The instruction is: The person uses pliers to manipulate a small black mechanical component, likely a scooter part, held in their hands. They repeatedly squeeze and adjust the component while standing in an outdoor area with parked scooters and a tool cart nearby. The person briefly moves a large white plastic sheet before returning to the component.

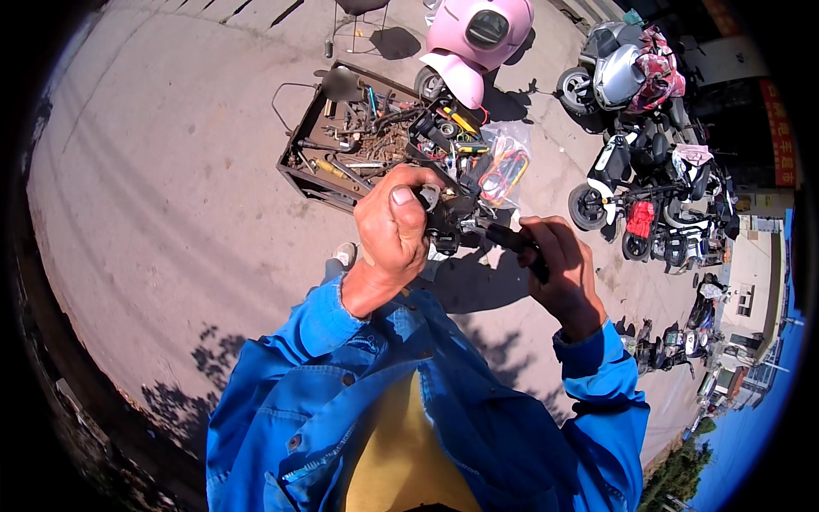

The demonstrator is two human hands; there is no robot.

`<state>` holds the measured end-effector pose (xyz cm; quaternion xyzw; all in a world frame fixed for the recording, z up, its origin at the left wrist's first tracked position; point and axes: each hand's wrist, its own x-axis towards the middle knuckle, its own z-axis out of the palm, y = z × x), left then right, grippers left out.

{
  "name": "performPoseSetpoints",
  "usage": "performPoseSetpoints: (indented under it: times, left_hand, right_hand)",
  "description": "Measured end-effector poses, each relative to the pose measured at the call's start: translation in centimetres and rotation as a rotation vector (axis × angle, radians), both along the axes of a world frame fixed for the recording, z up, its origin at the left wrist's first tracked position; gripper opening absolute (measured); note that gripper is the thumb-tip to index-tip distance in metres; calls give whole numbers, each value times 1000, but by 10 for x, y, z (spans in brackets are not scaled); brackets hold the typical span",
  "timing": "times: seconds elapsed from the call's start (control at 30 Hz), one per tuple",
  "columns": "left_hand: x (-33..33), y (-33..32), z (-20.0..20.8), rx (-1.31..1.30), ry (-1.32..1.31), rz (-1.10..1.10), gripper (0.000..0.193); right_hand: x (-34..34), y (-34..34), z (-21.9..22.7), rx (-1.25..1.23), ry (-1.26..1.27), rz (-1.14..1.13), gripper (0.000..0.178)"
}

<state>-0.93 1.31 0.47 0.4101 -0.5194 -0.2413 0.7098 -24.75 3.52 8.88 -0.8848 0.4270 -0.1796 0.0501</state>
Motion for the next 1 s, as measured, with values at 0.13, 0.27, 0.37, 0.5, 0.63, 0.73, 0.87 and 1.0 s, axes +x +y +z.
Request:
performPoseSetpoints:
  times: [0.13,0.27,0.37,0.5,0.63,0.73,0.87,1.0]
  left_hand:
    - [5,5,0,242,107,-110,54]
    - [0,4,-2,406,407,-247,59]
    - [1,4,7,483,546,-360,64]
    - [2,1,8,606,668,-401,72]
    - [7,0,-1,629,751,-529,63]
    - [7,-1,1,621,818,-572,60]
    - [-1,3,19,690,877,-480,63]
    - [-4,6,15,612,863,-580,57]
  right_hand:
    - [17,0,17,-47,10,-74,48]
    - [12,8,16,110,-28,-209,53]
    - [5,17,1,697,-519,-311,36]
    - [11,30,-9,1106,-863,-380,36]
    - [29,39,1,1264,-1090,-374,45]
    - [33,45,1,1341,-1265,-314,41]
    - [38,50,1,1358,-1383,-279,38]
    - [43,51,8,1277,-1324,-326,40]
